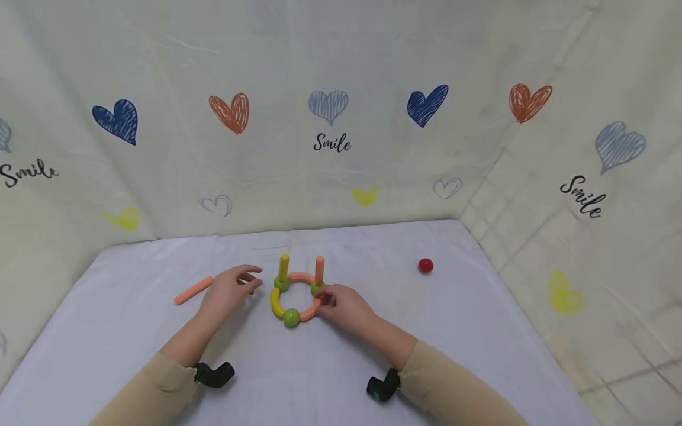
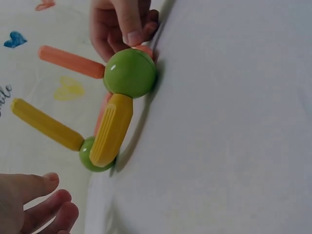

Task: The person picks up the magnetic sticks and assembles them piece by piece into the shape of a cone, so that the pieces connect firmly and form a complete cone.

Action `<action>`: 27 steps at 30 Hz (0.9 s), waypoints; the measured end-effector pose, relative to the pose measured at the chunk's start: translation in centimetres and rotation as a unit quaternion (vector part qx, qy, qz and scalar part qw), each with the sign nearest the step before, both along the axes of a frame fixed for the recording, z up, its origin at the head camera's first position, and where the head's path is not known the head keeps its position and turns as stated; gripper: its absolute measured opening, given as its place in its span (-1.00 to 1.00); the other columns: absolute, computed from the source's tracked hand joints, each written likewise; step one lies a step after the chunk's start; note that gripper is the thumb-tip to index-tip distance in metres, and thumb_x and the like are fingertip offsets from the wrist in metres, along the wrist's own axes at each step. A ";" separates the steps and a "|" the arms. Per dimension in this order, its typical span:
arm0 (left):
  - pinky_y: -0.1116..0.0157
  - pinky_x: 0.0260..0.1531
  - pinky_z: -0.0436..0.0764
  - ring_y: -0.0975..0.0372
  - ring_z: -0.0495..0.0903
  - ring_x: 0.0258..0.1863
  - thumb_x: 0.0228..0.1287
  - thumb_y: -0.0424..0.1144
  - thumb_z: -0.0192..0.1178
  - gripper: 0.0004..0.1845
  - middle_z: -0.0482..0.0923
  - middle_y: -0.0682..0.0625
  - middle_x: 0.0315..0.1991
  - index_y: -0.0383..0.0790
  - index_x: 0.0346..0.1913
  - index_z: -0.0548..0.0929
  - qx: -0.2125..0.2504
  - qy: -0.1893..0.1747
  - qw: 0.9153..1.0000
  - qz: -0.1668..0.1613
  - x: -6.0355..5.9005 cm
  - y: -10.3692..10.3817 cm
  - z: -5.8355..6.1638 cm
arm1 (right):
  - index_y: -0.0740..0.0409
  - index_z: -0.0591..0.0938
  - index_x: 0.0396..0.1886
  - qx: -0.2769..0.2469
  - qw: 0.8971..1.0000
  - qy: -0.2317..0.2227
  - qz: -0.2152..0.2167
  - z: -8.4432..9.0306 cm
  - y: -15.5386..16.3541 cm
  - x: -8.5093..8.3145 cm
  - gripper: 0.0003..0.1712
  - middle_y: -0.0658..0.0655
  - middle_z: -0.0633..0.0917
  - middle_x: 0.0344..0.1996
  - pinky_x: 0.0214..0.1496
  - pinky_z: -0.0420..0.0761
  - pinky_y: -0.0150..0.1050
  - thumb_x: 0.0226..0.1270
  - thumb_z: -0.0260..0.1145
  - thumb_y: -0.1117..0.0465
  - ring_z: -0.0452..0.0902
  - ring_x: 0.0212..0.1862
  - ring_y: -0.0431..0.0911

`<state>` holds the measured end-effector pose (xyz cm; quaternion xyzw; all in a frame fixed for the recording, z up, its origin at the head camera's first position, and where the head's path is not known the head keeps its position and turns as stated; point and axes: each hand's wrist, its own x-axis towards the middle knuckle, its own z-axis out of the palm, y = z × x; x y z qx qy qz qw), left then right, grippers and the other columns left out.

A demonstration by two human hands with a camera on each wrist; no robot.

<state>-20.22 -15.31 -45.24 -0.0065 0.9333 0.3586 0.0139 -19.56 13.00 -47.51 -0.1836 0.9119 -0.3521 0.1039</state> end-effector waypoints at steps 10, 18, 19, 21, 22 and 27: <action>0.22 -0.31 0.53 0.19 0.60 -0.19 0.34 -0.17 0.30 -0.63 0.67 0.10 -0.12 -0.02 0.18 0.65 -0.085 0.028 0.995 -0.037 1.1 -5.6 0.5 | -0.02 0.71 0.00 -0.013 1.000 -0.003 0.001 0.2 -0.2 -0.1 -0.71 -0.12 0.61 -0.29 -0.26 0.49 -0.24 0.29 0.43 0.16 0.46 -0.34 -0.17; 0.18 -0.29 0.55 0.15 0.59 -0.23 0.37 -0.13 0.27 -0.62 0.67 0.00 -0.12 -0.10 0.20 0.64 -0.118 0.026 0.993 -0.016 2.0 -9.8 1.4 | -0.04 0.72 -0.01 -0.015 1.000 -0.010 -0.001 0.1 -0.2 -0.2 -0.72 -0.12 0.61 -0.29 -0.26 0.49 -0.23 0.28 0.44 0.15 0.45 -0.32 -0.16; 0.17 -0.27 0.55 0.15 0.59 -0.21 0.38 -0.07 0.26 -0.61 0.67 0.00 -0.10 -0.09 0.21 0.64 -0.123 0.025 0.992 -0.011 2.1 -10.0 1.6 | -0.04 0.72 -0.01 -0.015 1.000 -0.012 -0.002 0.2 -0.2 -0.2 -0.72 -0.11 0.60 -0.29 -0.26 0.50 -0.23 0.28 0.44 0.16 0.46 -0.31 -0.15; 0.12 -0.23 0.55 0.12 0.60 -0.18 0.38 0.10 0.21 -0.53 0.67 -0.01 -0.07 -0.08 0.21 0.64 -0.133 0.028 0.991 -0.006 2.2 -10.4 1.8 | -0.05 0.71 -0.02 -0.015 1.000 -0.018 -0.006 0.2 -0.1 -0.1 -0.72 -0.11 0.60 -0.29 -0.26 0.50 -0.23 0.27 0.45 0.15 0.46 -0.30 -0.14; 0.09 -0.20 0.55 0.10 0.60 -0.15 0.36 0.20 0.17 -0.46 0.67 -0.02 -0.05 -0.07 0.21 0.64 -0.137 0.028 0.990 -0.004 2.2 -10.6 1.9 | -0.06 0.71 -0.02 -0.015 1.000 -0.020 -0.007 0.2 -0.1 -0.1 -0.73 -0.11 0.60 -0.29 -0.25 0.50 -0.24 0.27 0.45 0.15 0.46 -0.29 -0.14; -0.04 -0.07 0.52 -0.03 0.57 0.04 0.23 0.49 -0.01 -0.18 0.63 -0.13 0.09 -0.10 0.24 0.62 -0.153 0.015 0.988 -0.006 1.8 -11.1 2.1 | -0.06 0.71 -0.02 -0.012 1.000 -0.017 -0.006 0.2 -0.1 -0.1 -0.73 -0.11 0.60 -0.29 -0.25 0.50 -0.26 0.28 0.44 0.14 0.46 -0.29 -0.14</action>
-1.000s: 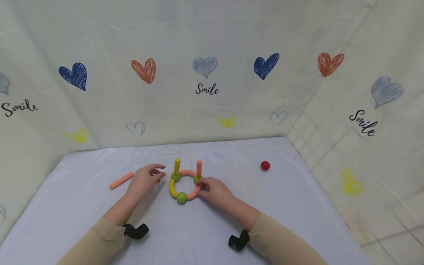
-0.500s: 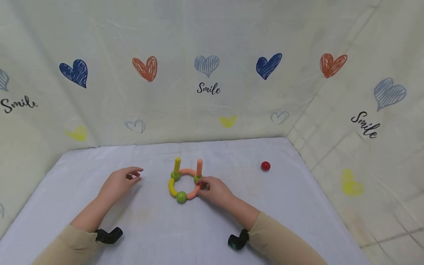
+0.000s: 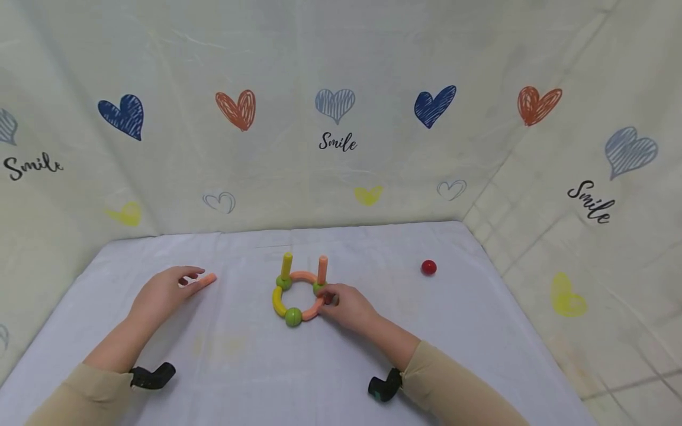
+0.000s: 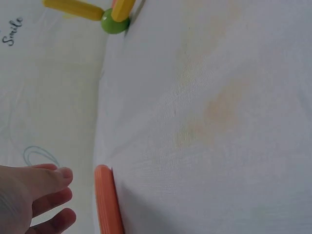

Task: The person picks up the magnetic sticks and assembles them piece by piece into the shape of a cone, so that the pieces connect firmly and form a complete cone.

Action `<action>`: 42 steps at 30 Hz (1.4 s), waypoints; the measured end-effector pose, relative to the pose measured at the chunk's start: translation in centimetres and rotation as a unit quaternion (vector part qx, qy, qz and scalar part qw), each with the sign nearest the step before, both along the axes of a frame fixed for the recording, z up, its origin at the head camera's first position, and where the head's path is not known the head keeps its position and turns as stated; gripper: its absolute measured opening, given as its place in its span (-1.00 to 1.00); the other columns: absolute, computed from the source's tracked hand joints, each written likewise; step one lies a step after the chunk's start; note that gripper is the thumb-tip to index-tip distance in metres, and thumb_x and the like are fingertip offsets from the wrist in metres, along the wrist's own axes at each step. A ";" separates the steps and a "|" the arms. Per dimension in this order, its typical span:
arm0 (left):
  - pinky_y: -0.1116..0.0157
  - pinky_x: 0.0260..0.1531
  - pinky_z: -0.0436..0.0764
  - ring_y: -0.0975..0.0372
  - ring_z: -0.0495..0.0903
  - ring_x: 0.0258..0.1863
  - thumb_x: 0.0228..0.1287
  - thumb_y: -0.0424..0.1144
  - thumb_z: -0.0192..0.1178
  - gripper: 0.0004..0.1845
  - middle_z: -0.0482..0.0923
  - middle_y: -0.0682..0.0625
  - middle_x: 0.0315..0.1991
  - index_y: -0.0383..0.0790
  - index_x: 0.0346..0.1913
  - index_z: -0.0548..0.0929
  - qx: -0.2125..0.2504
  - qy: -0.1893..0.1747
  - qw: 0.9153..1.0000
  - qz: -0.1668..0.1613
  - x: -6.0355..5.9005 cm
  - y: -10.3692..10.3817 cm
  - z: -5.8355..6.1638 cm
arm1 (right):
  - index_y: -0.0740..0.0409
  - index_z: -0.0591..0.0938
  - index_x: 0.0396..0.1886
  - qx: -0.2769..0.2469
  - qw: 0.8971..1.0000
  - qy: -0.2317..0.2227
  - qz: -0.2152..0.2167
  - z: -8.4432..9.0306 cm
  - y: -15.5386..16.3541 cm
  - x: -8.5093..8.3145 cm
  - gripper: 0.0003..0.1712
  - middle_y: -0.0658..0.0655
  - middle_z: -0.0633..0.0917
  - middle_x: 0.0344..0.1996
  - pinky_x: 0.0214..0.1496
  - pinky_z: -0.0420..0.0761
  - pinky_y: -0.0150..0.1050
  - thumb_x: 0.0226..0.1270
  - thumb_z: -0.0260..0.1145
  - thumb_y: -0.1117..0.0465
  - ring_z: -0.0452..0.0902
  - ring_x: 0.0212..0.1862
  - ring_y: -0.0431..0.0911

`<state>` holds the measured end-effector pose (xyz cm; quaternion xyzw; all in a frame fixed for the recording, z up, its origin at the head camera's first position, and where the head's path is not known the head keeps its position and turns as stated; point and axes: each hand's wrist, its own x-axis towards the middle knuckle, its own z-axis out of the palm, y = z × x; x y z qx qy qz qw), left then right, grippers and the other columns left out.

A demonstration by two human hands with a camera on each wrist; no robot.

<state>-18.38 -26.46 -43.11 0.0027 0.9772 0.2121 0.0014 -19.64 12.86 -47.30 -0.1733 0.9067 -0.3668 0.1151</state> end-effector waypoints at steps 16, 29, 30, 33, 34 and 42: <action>-0.02 -0.07 0.53 -0.05 0.61 -0.01 0.40 -0.07 0.23 -0.60 0.64 -0.14 0.08 -0.15 0.20 0.65 -0.021 0.002 1.000 -0.010 -2.4 0.2 -2.6 | -0.05 0.71 0.00 0.003 1.000 0.003 0.003 -0.1 -0.2 -0.2 -0.71 -0.12 0.60 -0.31 -0.27 0.49 -0.22 0.29 0.44 0.16 0.45 -0.33 -0.15; -0.01 -0.09 0.55 -0.07 0.60 0.04 0.42 -0.05 0.20 -0.62 0.64 -0.14 0.10 -0.15 0.17 0.66 -0.024 -0.025 0.999 0.002 -2.8 0.8 -2.4 | -0.06 0.71 -0.01 -0.003 1.000 -0.001 0.001 0.0 -0.1 -0.3 -0.73 -0.11 0.60 -0.32 -0.29 0.48 -0.23 0.29 0.43 0.16 0.44 -0.34 -0.15; -0.01 -0.10 0.55 -0.07 0.59 0.05 0.42 -0.05 0.20 -0.62 0.64 -0.14 0.10 -0.15 0.17 0.66 -0.024 -0.024 0.999 0.002 -2.8 0.8 -2.4 | -0.06 0.72 -0.02 -0.003 1.000 -0.001 0.000 0.0 -0.1 -0.3 -0.74 -0.11 0.60 -0.32 -0.29 0.48 -0.23 0.29 0.43 0.16 0.44 -0.34 -0.14; 0.00 -0.11 0.55 -0.05 0.60 0.03 0.42 -0.04 0.20 -0.62 0.64 -0.12 0.09 -0.14 0.18 0.66 -0.021 -0.019 1.000 0.003 -2.7 0.7 -2.4 | -0.06 0.72 -0.03 -0.005 1.000 -0.005 -0.002 0.0 -0.1 -0.3 -0.74 -0.10 0.60 -0.31 -0.29 0.48 -0.23 0.29 0.44 0.16 0.45 -0.33 -0.14; 0.01 -0.12 0.55 -0.04 0.60 0.02 0.42 -0.04 0.20 -0.61 0.64 -0.11 0.09 -0.13 0.19 0.65 -0.020 -0.016 1.000 0.002 -2.6 0.7 -2.4 | -0.06 0.72 -0.03 -0.006 1.000 -0.007 -0.002 0.0 -0.1 -0.3 -0.75 -0.10 0.60 -0.31 -0.29 0.48 -0.23 0.29 0.43 0.16 0.45 -0.33 -0.14; 0.08 -0.17 0.54 0.08 0.59 -0.11 0.43 -0.03 0.18 -0.60 0.66 -0.04 0.01 -0.11 0.22 0.63 0.011 0.012 1.000 -0.004 -2.0 2.0 -2.0 | -0.06 0.72 -0.03 -0.008 1.000 -0.010 -0.002 0.0 0.1 -0.2 -0.74 -0.10 0.60 -0.32 -0.28 0.48 -0.23 0.29 0.44 0.16 0.45 -0.33 -0.14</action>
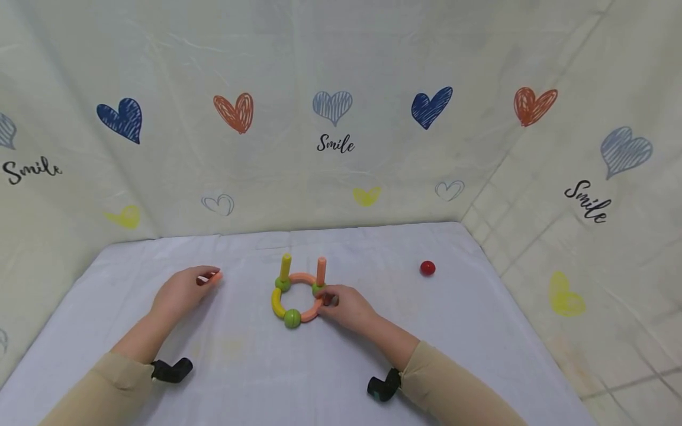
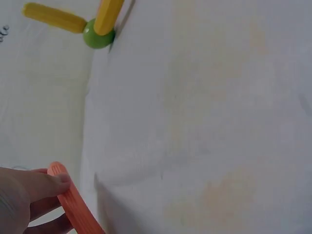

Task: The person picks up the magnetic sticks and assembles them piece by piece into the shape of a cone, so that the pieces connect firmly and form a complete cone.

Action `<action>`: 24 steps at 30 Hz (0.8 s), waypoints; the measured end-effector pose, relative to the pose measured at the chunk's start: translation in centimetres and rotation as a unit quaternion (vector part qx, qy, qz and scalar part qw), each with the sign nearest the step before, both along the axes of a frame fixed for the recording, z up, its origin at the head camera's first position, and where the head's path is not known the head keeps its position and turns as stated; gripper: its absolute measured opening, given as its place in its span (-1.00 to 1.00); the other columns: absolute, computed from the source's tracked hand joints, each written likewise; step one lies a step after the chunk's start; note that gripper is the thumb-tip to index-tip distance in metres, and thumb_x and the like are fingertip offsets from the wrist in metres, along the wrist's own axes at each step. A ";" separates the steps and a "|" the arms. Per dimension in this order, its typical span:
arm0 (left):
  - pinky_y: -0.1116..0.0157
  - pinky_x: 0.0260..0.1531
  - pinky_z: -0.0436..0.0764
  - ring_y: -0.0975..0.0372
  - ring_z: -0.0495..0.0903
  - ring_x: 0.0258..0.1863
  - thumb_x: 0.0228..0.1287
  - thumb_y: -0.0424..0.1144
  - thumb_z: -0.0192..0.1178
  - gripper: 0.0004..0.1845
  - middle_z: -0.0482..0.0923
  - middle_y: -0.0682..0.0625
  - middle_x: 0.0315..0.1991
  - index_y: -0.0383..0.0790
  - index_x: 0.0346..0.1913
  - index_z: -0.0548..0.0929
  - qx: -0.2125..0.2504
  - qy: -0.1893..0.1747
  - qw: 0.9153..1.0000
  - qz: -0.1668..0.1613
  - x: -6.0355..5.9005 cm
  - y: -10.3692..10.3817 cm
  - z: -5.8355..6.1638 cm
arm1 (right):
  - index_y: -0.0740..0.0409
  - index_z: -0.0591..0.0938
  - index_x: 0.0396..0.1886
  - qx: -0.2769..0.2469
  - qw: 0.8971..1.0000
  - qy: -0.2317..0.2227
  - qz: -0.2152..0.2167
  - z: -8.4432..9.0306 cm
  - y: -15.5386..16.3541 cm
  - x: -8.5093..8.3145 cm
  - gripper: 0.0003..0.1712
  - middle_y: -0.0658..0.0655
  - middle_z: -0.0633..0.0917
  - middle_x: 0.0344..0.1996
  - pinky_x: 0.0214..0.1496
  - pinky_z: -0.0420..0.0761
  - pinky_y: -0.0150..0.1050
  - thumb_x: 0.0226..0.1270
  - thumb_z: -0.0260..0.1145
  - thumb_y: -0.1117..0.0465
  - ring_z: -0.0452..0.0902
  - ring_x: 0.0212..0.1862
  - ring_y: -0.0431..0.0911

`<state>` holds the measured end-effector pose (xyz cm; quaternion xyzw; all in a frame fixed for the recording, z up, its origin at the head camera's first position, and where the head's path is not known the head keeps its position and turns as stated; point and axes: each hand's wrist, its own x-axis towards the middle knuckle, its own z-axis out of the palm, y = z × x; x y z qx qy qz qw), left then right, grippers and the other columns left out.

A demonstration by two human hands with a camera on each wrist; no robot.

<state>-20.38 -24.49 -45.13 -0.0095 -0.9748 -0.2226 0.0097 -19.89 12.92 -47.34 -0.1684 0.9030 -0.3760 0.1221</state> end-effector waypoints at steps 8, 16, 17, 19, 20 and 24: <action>0.07 -0.13 0.56 0.08 0.61 -0.02 0.42 0.01 0.19 -0.57 0.65 0.00 0.02 -0.04 0.27 0.59 0.050 0.011 0.999 -0.001 1.3 2.5 1.0 | -0.09 0.72 -0.03 -0.001 1.000 -0.005 -0.004 -0.3 0.1 -0.2 -0.75 -0.11 0.61 -0.32 -0.29 0.48 -0.25 0.29 0.43 0.15 0.45 -0.33 -0.14; 0.13 -0.14 0.60 0.10 0.63 0.02 0.38 -0.03 0.25 -0.57 0.64 0.05 0.04 0.08 0.27 0.57 0.124 0.010 0.992 0.001 3.2 5.3 2.1 | -0.09 0.72 -0.04 -0.004 1.000 -0.005 0.000 -0.2 0.1 -0.1 -0.75 -0.11 0.61 -0.31 -0.29 0.49 -0.25 0.29 0.43 0.15 0.46 -0.32 -0.14; 0.13 -0.13 0.61 0.10 0.63 0.03 0.37 -0.04 0.26 -0.57 0.64 0.05 0.05 0.09 0.28 0.56 0.134 0.007 0.991 0.003 3.4 5.8 2.2 | -0.09 0.72 -0.04 -0.004 1.000 -0.006 0.000 -0.2 0.1 -0.1 -0.75 -0.11 0.61 -0.31 -0.29 0.49 -0.25 0.29 0.43 0.15 0.46 -0.32 -0.14; 0.12 -0.11 0.62 0.11 0.63 0.02 0.36 -0.05 0.28 -0.57 0.63 0.06 0.07 0.11 0.26 0.57 0.154 0.004 0.988 0.007 3.6 6.7 2.3 | -0.08 0.72 -0.03 -0.005 1.000 -0.007 -0.001 -0.1 0.1 0.0 -0.75 -0.11 0.61 -0.32 -0.29 0.48 -0.25 0.29 0.43 0.15 0.46 -0.33 -0.14; 0.13 -0.11 0.63 0.12 0.63 0.02 0.35 -0.04 0.29 -0.57 0.62 0.08 0.07 0.13 0.25 0.57 0.163 0.002 0.987 0.010 3.7 7.2 2.3 | -0.08 0.72 -0.03 -0.005 1.000 -0.006 -0.001 -0.1 0.1 0.0 -0.75 -0.11 0.61 -0.32 -0.29 0.48 -0.24 0.29 0.43 0.16 0.46 -0.33 -0.14; 0.15 -0.06 0.64 0.18 0.62 0.04 0.32 -0.08 0.33 -0.59 0.61 0.14 0.06 0.13 0.21 0.59 0.213 -0.001 0.977 0.007 3.8 9.4 2.3 | -0.07 0.72 -0.02 -0.007 1.000 -0.008 -0.004 -0.1 0.2 0.1 -0.74 -0.11 0.62 -0.31 -0.28 0.49 -0.26 0.30 0.43 0.17 0.46 -0.31 -0.14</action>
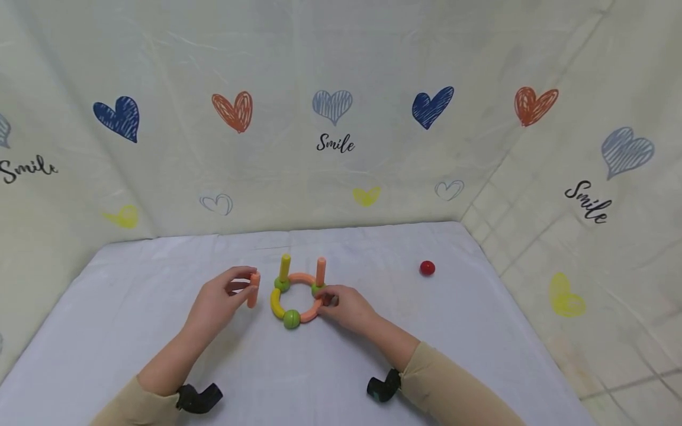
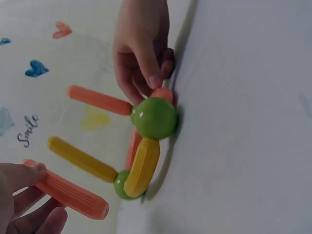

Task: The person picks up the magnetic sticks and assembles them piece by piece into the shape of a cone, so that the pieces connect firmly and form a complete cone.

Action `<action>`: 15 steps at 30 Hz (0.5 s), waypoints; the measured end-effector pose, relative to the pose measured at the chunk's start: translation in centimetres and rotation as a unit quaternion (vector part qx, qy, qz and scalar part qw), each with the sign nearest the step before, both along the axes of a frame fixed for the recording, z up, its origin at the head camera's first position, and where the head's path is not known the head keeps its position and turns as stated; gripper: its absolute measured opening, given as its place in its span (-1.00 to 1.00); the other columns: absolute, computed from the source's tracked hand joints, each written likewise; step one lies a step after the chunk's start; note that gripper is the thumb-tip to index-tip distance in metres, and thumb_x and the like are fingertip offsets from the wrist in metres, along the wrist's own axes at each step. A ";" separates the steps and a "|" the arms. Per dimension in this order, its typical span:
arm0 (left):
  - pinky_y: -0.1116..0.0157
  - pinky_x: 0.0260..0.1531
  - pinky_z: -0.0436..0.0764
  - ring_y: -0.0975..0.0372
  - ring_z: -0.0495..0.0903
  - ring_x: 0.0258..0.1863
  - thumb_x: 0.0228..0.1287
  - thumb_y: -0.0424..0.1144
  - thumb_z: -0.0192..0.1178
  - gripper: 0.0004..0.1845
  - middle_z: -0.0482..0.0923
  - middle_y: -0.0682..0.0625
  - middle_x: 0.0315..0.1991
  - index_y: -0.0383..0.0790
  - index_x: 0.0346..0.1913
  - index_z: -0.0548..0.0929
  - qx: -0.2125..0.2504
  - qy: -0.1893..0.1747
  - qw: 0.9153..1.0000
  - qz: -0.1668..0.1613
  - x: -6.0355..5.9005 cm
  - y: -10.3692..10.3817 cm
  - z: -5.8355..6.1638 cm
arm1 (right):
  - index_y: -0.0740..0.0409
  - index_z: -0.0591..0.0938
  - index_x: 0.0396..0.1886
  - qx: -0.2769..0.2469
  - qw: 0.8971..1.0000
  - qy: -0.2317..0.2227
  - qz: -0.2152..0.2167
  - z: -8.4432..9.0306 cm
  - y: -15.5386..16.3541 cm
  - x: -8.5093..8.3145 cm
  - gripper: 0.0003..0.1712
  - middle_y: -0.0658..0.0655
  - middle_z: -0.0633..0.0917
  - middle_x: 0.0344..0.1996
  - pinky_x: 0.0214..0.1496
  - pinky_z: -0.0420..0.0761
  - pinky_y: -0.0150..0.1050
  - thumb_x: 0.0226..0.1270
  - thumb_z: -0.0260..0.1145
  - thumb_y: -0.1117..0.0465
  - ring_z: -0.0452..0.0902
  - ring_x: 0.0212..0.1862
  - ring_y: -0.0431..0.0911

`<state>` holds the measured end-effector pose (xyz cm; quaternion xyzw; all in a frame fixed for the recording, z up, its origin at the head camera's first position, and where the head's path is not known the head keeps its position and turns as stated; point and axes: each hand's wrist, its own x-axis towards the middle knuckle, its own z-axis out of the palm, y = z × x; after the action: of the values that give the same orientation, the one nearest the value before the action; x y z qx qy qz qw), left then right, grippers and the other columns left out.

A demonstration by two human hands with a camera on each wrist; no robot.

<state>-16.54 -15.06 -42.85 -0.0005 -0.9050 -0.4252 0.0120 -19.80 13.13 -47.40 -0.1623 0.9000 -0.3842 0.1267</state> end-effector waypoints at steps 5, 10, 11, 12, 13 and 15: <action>0.17 -0.02 0.62 0.24 0.64 0.01 0.26 -0.14 0.39 -0.62 0.62 0.20 0.01 0.10 0.13 0.63 0.048 0.026 0.998 -0.019 0.3 2.5 -0.2 | -0.07 0.72 -0.02 0.005 1.000 0.007 0.002 -0.2 0.1 0.0 -0.73 -0.13 0.63 -0.31 -0.27 0.50 -0.28 0.29 0.44 0.17 0.46 -0.28 -0.15; 0.20 -0.05 0.63 0.28 0.65 -0.04 0.23 -0.16 0.41 -0.65 0.62 0.23 -0.05 0.12 0.06 0.63 0.071 0.040 0.996 -0.035 0.5 3.9 -0.3 | -0.07 0.72 -0.02 0.001 1.000 0.009 0.004 -0.2 -0.1 -0.1 -0.74 -0.12 0.63 -0.31 -0.24 0.50 -0.25 0.29 0.44 0.15 0.47 -0.29 -0.14; 0.20 -0.05 0.63 0.28 0.65 -0.04 0.23 -0.17 0.41 -0.66 0.62 0.23 -0.05 0.12 0.05 0.63 0.075 0.039 0.996 -0.038 0.5 4.1 -0.3 | -0.07 0.72 -0.03 -0.001 1.000 0.008 0.004 -0.2 -0.1 -0.2 -0.74 -0.12 0.63 -0.31 -0.24 0.50 -0.24 0.29 0.43 0.16 0.47 -0.29 -0.14; 0.21 -0.05 0.63 0.29 0.64 -0.05 0.24 -0.16 0.40 -0.67 0.62 0.23 -0.06 0.13 0.05 0.63 0.077 0.036 0.996 -0.041 0.5 4.2 -0.4 | -0.06 0.72 -0.03 -0.003 1.000 0.008 0.004 -0.1 -0.1 -0.2 -0.75 -0.11 0.63 -0.31 -0.24 0.50 -0.23 0.29 0.43 0.16 0.47 -0.29 -0.14; 0.21 -0.05 0.63 0.29 0.64 -0.05 0.24 -0.16 0.40 -0.67 0.62 0.23 -0.06 0.13 0.04 0.62 0.080 0.033 0.995 -0.043 0.5 4.4 -0.4 | -0.06 0.72 -0.03 -0.005 1.000 0.007 0.004 -0.1 -0.1 -0.2 -0.75 -0.11 0.62 -0.31 -0.24 0.50 -0.23 0.29 0.43 0.16 0.47 -0.29 -0.14; 0.21 -0.06 0.62 0.28 0.64 -0.05 0.25 -0.15 0.40 -0.68 0.62 0.22 -0.07 0.13 0.04 0.62 0.083 0.030 0.995 -0.046 0.6 4.6 -0.5 | -0.04 0.72 -0.03 -0.010 1.000 0.009 0.007 -0.1 -0.2 -0.2 -0.74 -0.11 0.63 -0.31 -0.23 0.50 -0.22 0.29 0.43 0.17 0.47 -0.29 -0.13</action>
<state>-15.98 -10.43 -43.32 -0.0536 -0.8648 -0.4989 0.0194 -19.99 12.98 -47.49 -0.1728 0.8963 -0.3905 0.1196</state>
